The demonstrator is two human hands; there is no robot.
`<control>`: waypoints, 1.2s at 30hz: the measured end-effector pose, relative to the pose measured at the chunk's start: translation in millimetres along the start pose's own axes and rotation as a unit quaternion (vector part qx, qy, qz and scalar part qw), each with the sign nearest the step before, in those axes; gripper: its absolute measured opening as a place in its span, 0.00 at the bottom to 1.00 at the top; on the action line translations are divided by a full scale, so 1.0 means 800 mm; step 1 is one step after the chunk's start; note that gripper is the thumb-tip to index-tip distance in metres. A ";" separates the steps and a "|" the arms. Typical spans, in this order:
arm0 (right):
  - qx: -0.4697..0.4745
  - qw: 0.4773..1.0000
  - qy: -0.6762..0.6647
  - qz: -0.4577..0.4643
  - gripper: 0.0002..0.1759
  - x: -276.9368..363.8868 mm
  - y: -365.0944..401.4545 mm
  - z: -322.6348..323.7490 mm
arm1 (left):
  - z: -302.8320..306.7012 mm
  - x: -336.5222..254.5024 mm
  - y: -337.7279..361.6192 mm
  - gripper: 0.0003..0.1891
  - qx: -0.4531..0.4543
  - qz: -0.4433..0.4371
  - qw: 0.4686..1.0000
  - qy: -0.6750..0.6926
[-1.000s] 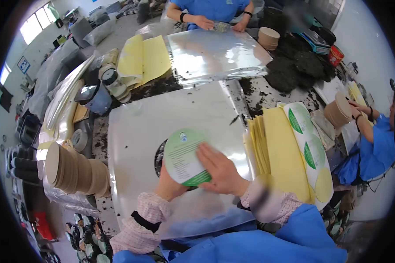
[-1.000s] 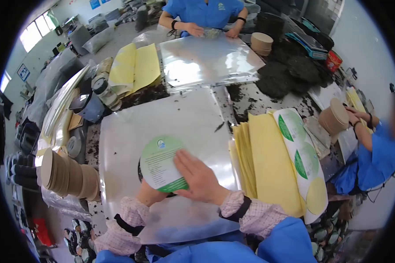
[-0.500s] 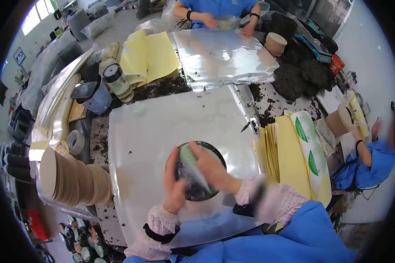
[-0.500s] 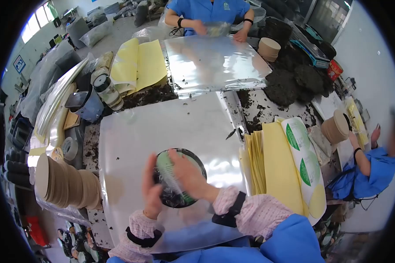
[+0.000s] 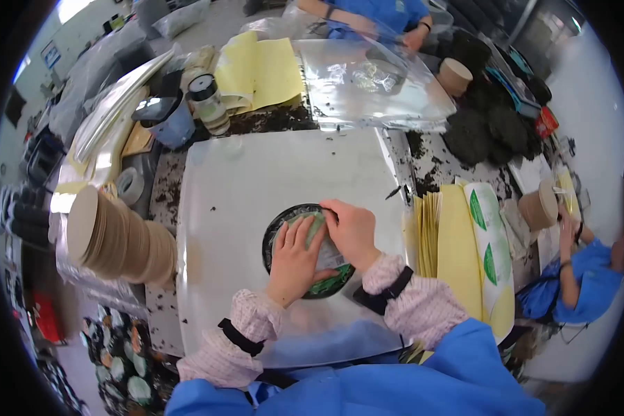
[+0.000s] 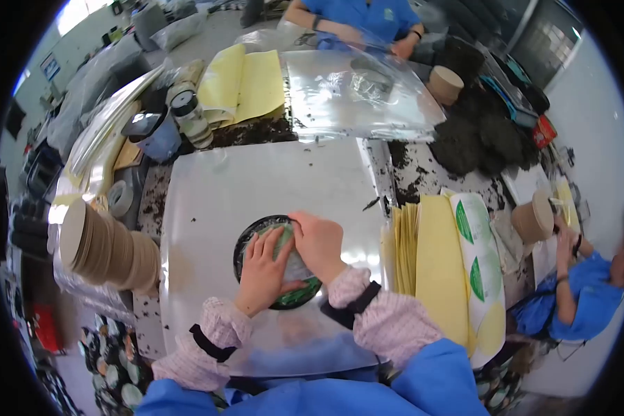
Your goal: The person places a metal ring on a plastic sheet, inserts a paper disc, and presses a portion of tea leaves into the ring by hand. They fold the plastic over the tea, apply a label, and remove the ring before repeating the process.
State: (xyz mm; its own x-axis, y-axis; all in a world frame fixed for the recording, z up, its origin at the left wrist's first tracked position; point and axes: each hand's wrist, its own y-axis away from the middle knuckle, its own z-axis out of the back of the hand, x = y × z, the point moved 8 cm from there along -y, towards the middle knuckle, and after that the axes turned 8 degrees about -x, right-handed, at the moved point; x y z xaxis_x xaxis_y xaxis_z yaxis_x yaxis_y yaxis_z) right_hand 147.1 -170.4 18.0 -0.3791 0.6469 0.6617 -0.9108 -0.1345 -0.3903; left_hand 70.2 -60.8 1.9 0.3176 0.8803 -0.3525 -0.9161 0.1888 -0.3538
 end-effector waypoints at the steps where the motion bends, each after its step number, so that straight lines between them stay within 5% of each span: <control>1: -0.028 0.998 -0.008 0.049 0.13 0.018 0.000 0.011 | -0.003 0.002 0.003 0.47 -0.001 0.000 1.000 -0.004; 3: -0.059 0.980 -0.055 0.180 0.13 0.085 0.027 0.050 | -0.019 0.014 0.015 0.42 0.044 0.042 0.998 -0.032; 4: -0.080 0.965 -0.081 0.236 0.14 0.111 0.049 0.070 | -0.014 0.008 0.019 0.34 -0.039 0.000 0.999 -0.034; 6: -0.086 0.958 -0.101 0.253 0.15 0.108 0.070 0.091 | -0.010 -0.007 0.034 0.25 0.196 0.083 0.973 0.091; 8: -0.105 0.972 -0.123 0.170 0.18 0.047 0.077 0.108 | 0.098 -0.060 0.069 0.21 -0.131 -0.198 0.963 0.127; 9: -0.083 0.989 -0.110 0.056 0.21 0.016 0.078 0.111 | 0.119 -0.043 0.091 0.14 -0.222 -0.139 0.950 0.171; 10: -0.041 0.990 -0.131 -0.017 0.21 -0.013 0.086 0.110 | 0.113 -0.003 0.088 0.14 -0.223 0.057 0.938 0.259; 12: 0.044 0.971 -0.175 -0.155 0.22 -0.069 0.099 0.098 | 0.072 0.081 0.113 0.14 -0.207 0.431 0.790 0.384; 13: 0.041 0.969 -0.181 -0.165 0.22 -0.078 0.103 0.098 | -0.004 0.126 0.132 0.16 -0.166 0.446 0.800 0.365; 14: 0.046 0.965 -0.191 -0.174 0.22 -0.082 0.117 0.092 | 0.004 0.092 0.107 0.20 -0.064 0.446 0.802 0.393; 15: 0.038 0.961 -0.207 -0.177 0.21 -0.068 0.121 0.094 | -0.010 0.091 0.113 0.22 -0.135 0.378 0.846 0.351; 16: 0.018 0.957 -0.231 -0.173 0.21 -0.076 0.128 0.090 | -0.012 0.095 0.123 0.25 -0.101 0.424 0.819 0.373; 17: 0.028 0.961 -0.217 -0.168 0.21 -0.085 0.134 0.085 | -0.012 0.106 0.139 0.25 -0.162 0.431 0.726 0.511; 18: 0.030 0.975 -0.197 -0.103 0.21 -0.098 0.137 0.079 | 0.010 0.133 0.177 0.25 -0.210 0.461 0.698 0.506; 20: 0.059 0.961 -0.239 -0.127 0.23 -0.090 0.137 0.074 | 0.069 0.179 0.251 0.24 -0.307 0.497 0.638 0.502; 21: 0.072 0.960 -0.232 -0.139 0.23 -0.091 0.138 0.073 | 0.121 0.177 0.281 0.24 -0.368 0.499 0.527 0.582; 24: 0.114 0.955 -0.219 -0.163 0.24 -0.080 0.132 0.062 | 0.260 0.092 0.304 0.15 -0.297 0.107 0.341 0.886; 26: 0.133 0.954 -0.203 -0.177 0.24 -0.075 0.138 0.058 | 0.279 0.081 0.312 0.09 -0.266 0.184 0.673 0.665; 29: 0.128 0.960 -0.183 -0.171 0.24 -0.061 0.135 0.062 | 0.226 0.099 0.309 0.07 0.003 0.224 0.915 0.335; 31: 0.109 0.967 -0.175 -0.151 0.24 -0.049 0.148 0.071 | 0.174 0.118 0.318 0.09 0.120 0.114 0.969 0.180; 33: 0.084 0.986 -0.072 0.123 0.25 0.030 0.154 0.095 | 0.145 0.136 0.316 0.10 0.168 0.075 0.973 0.136; 35: 0.082 0.976 -0.040 0.196 0.25 0.040 0.171 0.096 | 0.118 0.160 0.324 0.11 0.173 0.079 0.956 0.222; 36: 0.096 0.982 -0.078 0.141 0.24 0.017 0.189 0.080 | 0.117 0.157 0.320 0.11 0.179 0.073 0.955 0.226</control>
State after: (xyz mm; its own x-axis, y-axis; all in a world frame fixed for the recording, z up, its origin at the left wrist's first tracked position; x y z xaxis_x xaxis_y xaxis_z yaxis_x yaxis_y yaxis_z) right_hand -6.2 -230.4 9.0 -0.6278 0.4427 0.6402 -0.7741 -0.4408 -0.4543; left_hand -147.6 138.9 -51.8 0.1802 0.6461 -0.7417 -0.9578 0.2868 0.0171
